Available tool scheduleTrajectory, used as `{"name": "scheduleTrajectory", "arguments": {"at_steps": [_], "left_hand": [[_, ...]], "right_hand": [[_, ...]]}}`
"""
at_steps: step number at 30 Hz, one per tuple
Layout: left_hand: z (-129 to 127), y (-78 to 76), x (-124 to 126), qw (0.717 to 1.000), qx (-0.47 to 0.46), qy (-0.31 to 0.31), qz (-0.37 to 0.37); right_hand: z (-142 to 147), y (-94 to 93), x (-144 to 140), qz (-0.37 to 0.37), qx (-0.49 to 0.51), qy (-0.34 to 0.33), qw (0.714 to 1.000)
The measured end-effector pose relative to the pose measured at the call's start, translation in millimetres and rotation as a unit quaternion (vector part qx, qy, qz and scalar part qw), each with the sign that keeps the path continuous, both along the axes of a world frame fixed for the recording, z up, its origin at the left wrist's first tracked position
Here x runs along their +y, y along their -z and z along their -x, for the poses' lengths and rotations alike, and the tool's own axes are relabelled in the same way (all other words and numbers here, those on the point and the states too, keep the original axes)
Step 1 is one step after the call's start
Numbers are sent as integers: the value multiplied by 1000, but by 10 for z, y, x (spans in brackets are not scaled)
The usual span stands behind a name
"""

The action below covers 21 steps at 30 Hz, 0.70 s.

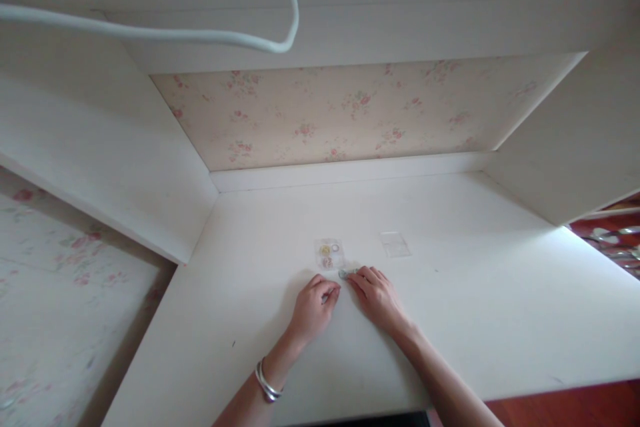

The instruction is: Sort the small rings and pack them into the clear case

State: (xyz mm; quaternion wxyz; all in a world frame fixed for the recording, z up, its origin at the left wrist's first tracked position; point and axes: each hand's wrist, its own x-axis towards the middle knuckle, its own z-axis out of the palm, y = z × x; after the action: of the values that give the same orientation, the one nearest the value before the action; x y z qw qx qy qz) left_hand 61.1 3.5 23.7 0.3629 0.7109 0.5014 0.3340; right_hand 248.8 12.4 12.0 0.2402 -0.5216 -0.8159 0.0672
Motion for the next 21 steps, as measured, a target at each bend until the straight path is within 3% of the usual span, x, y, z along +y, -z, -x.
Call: {"name": "scheduleTrajectory", "arguments": {"at_steps": [6, 11, 21], "left_hand": [[26, 17, 0, 1000, -2, 13, 12], [30, 21, -5, 1000, 2, 17, 2], [46, 37, -15, 1000, 11, 11, -14]], "right_hand": [[47, -61, -12, 15, 126, 26, 992], [148, -149, 163, 8, 210, 81, 974], [283, -146, 612, 3, 155, 61, 986]]}}
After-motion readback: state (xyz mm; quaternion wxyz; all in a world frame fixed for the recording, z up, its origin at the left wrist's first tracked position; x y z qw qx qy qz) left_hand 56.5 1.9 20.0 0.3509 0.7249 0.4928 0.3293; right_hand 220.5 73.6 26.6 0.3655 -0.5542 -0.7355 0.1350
